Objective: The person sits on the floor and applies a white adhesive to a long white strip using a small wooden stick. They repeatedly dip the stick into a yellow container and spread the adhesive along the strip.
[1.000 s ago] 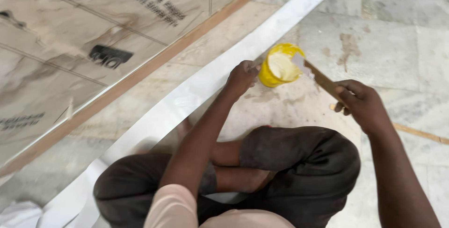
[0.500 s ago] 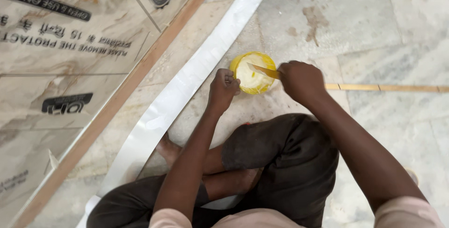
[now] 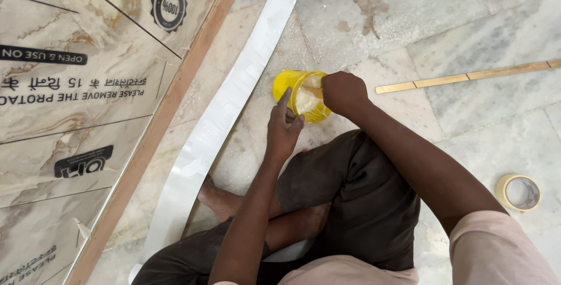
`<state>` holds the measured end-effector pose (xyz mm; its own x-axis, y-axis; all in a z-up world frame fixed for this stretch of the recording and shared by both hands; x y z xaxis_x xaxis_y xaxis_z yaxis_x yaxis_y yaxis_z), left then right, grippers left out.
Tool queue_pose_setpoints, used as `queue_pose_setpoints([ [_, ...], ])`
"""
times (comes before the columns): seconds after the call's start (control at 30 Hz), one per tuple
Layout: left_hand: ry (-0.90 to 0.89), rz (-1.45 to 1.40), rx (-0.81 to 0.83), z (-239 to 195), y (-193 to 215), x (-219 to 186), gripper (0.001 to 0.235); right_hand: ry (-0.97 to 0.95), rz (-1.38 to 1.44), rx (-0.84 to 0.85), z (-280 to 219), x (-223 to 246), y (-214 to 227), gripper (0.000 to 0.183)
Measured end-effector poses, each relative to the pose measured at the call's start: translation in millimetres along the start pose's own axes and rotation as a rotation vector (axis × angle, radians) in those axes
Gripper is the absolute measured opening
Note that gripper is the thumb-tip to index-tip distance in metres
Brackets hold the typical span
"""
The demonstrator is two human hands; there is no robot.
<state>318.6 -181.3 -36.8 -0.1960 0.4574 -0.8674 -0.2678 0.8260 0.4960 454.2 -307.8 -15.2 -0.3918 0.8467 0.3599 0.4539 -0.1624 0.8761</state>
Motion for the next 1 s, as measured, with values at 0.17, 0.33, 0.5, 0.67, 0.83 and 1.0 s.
queue_pose_setpoints([
  [0.17,-0.010,-0.064,-0.008,-2.2,-8.4,-4.6,0.077,-0.046,0.227,0.059,-2.5,-8.1,-2.8,0.019],
  [0.33,-0.030,-0.077,-0.020,-3.8,-12.9,-6.1,0.079,-0.081,0.541,0.244,-0.4,-14.3,-15.9,0.020],
  [0.5,-0.008,-0.130,-0.058,-5.2,-12.3,-4.9,0.080,-0.150,0.904,0.329,0.6,-29.0,-36.0,0.027],
  [0.67,0.064,-0.190,-0.096,-5.2,-14.8,-1.8,0.079,-0.241,1.074,0.353,6.0,-43.1,-50.8,0.032],
  [0.83,0.200,-0.484,-0.105,2.5,-15.1,14.6,0.078,-0.371,1.141,0.342,-5.3,-72.0,-43.5,0.035],
  [1.0,0.319,-0.810,-0.115,20.6,-13.0,41.3,0.078,-0.340,1.312,0.355,-20.7,-94.6,-30.9,0.039],
])
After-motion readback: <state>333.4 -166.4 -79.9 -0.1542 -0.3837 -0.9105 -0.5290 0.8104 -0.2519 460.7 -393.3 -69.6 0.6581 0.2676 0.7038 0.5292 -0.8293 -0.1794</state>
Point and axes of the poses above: each hand's wrist, its own z-axis towards the middle knuckle, its own y-axis out of the back of the hand, x = y × z, the point moved 9 cm from there along z, towards the middle knuckle, and after that the axes turned 12 degrees about z, right-handed, at the moved point
